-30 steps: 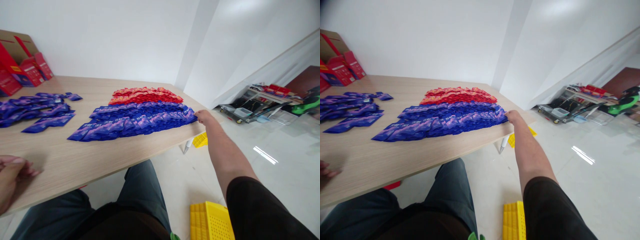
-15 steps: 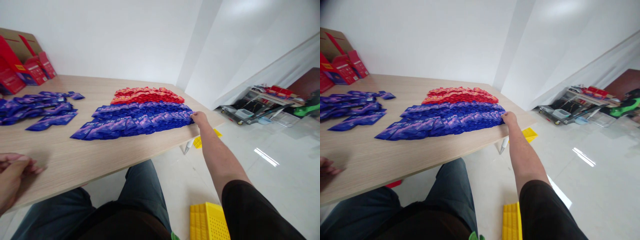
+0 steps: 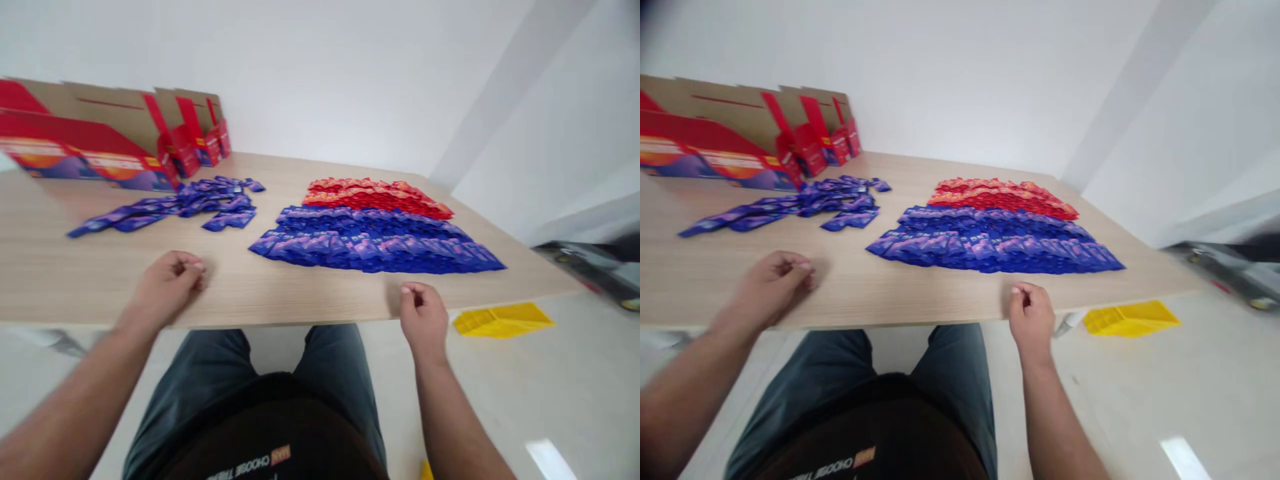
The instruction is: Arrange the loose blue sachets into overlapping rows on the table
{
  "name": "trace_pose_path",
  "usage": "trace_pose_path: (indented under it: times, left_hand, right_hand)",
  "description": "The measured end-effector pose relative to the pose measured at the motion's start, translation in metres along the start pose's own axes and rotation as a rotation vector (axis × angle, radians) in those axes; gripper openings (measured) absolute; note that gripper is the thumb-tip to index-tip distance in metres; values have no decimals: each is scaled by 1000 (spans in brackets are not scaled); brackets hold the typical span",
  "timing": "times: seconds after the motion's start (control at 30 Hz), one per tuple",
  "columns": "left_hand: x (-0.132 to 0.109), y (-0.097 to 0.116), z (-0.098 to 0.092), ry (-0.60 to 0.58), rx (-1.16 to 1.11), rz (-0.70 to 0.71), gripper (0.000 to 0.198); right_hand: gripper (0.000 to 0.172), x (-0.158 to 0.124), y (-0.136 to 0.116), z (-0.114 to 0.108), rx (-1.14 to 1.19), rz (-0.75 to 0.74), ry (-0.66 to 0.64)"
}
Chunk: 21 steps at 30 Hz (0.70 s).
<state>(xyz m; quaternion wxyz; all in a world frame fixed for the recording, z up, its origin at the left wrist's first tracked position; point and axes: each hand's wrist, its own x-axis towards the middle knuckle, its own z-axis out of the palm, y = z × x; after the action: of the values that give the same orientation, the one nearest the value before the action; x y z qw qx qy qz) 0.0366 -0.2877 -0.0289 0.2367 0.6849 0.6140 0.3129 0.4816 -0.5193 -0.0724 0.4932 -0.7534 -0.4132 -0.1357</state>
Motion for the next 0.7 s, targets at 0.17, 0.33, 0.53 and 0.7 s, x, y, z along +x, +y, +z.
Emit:
trace_pose_path:
  times: [0.17, 0.33, 0.53, 0.7]
  left_hand:
    - [14, -32, -37, 70, 142, -14, 29]
    - [47, -65, -75, 180, 292, -28, 30]
    - [124, -99, -113, 275, 484, -42, 74]
    - [188, -116, -129, 136, 583, -124, 106]
  right_hand:
    - [39, -12, -6, 22, -126, -158, -80]
    - [44, -12, -5, 22, -244, -211, -83]
    - [43, -12, -6, 17, -320, -218, -147]
    - [41, -13, -6, 18, -341, -237, -124]
